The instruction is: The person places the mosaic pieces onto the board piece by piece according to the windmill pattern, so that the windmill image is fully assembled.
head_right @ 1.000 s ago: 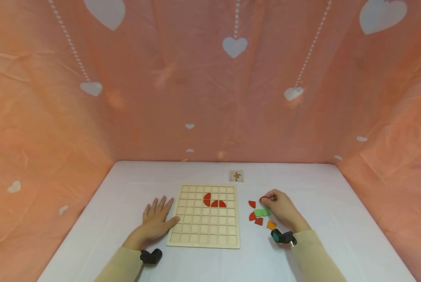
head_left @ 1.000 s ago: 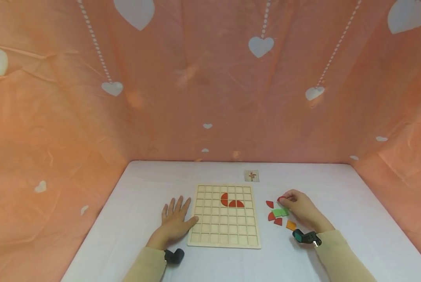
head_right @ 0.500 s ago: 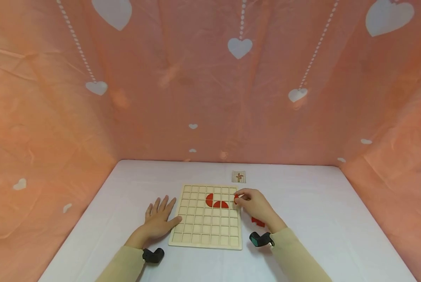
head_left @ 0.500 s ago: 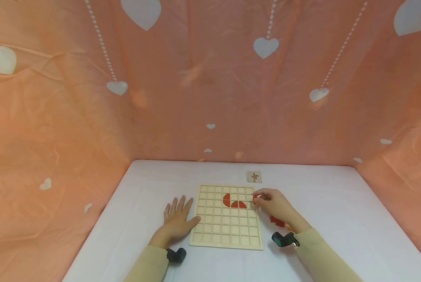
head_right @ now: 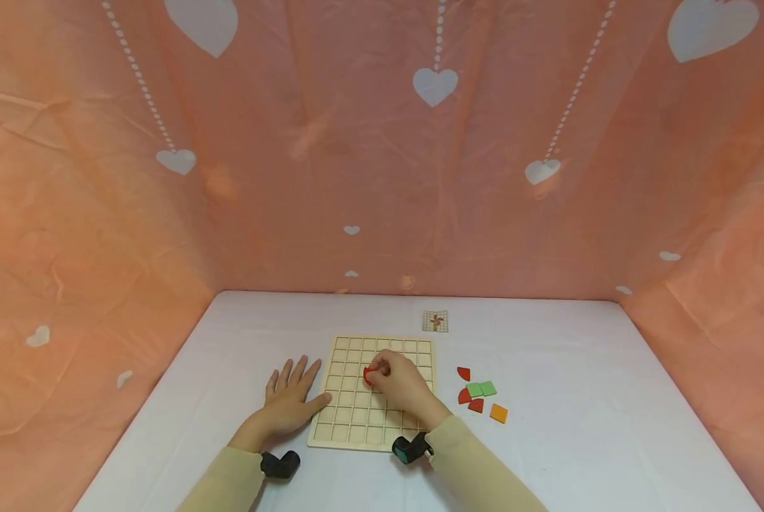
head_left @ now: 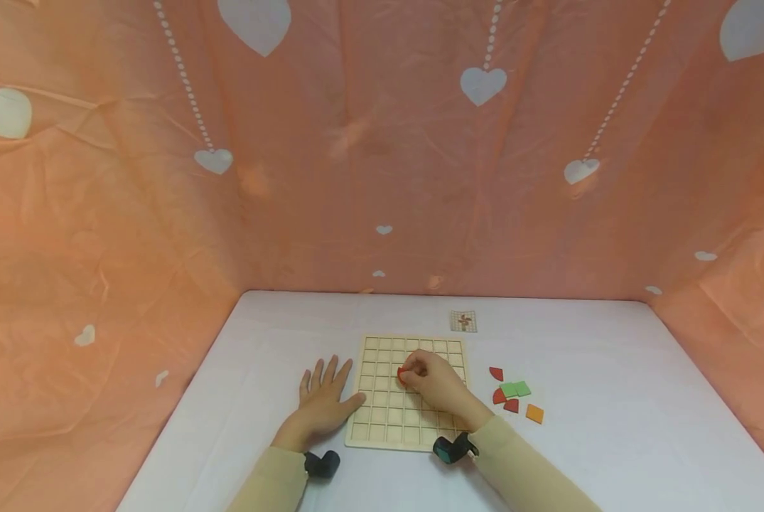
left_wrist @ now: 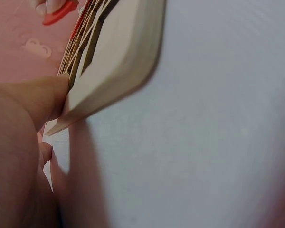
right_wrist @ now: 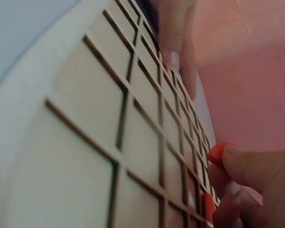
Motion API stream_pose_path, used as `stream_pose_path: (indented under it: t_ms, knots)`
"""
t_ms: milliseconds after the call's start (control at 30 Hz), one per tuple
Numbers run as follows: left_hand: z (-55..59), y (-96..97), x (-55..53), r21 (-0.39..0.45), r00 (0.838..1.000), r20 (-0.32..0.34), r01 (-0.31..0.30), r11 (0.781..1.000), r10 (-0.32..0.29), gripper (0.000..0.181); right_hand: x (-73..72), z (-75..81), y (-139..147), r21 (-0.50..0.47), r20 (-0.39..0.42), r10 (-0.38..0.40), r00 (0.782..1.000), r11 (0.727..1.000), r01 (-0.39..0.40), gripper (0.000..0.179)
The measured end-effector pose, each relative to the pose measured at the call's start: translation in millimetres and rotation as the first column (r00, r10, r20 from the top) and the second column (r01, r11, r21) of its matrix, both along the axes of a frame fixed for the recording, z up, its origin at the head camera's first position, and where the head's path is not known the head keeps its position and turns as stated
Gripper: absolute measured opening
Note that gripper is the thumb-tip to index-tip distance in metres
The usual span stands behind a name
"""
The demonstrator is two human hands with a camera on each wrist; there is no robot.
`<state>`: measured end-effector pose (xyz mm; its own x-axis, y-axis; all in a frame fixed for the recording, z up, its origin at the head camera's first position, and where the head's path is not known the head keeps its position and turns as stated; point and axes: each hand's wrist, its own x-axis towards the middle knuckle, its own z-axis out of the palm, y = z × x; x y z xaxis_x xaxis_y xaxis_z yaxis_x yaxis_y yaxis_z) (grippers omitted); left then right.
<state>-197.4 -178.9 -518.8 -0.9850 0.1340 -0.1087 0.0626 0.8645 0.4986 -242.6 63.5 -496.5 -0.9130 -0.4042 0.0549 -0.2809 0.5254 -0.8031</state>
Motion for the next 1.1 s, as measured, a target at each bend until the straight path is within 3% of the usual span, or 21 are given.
stream_pose_path:
  t_ms: [333,700,1100]
  knots:
    - [-3.0,-0.1,-0.1,-0.017,1.0,0.013,0.008,1.0,-0.008,0.076,7.0,-9.1,-13,0.031,0.007,-0.038,0.999,0.999,0.037,0.004]
    - [-3.8,-0.2,0.6,-0.022,1.0,0.011,-0.003,1.0,0.003,0.076,9.1,-13.6,-17,0.11,-0.088,-0.035,0.996,0.993,0.045,0.005]
    - [-6.2,-0.5,-1.8,-0.029,1.0,0.003,0.001,1.0,-0.001,0.076,11.8,-11.4,-17,0.144,-0.106,-0.054,0.993,0.987,0.069,0.014]
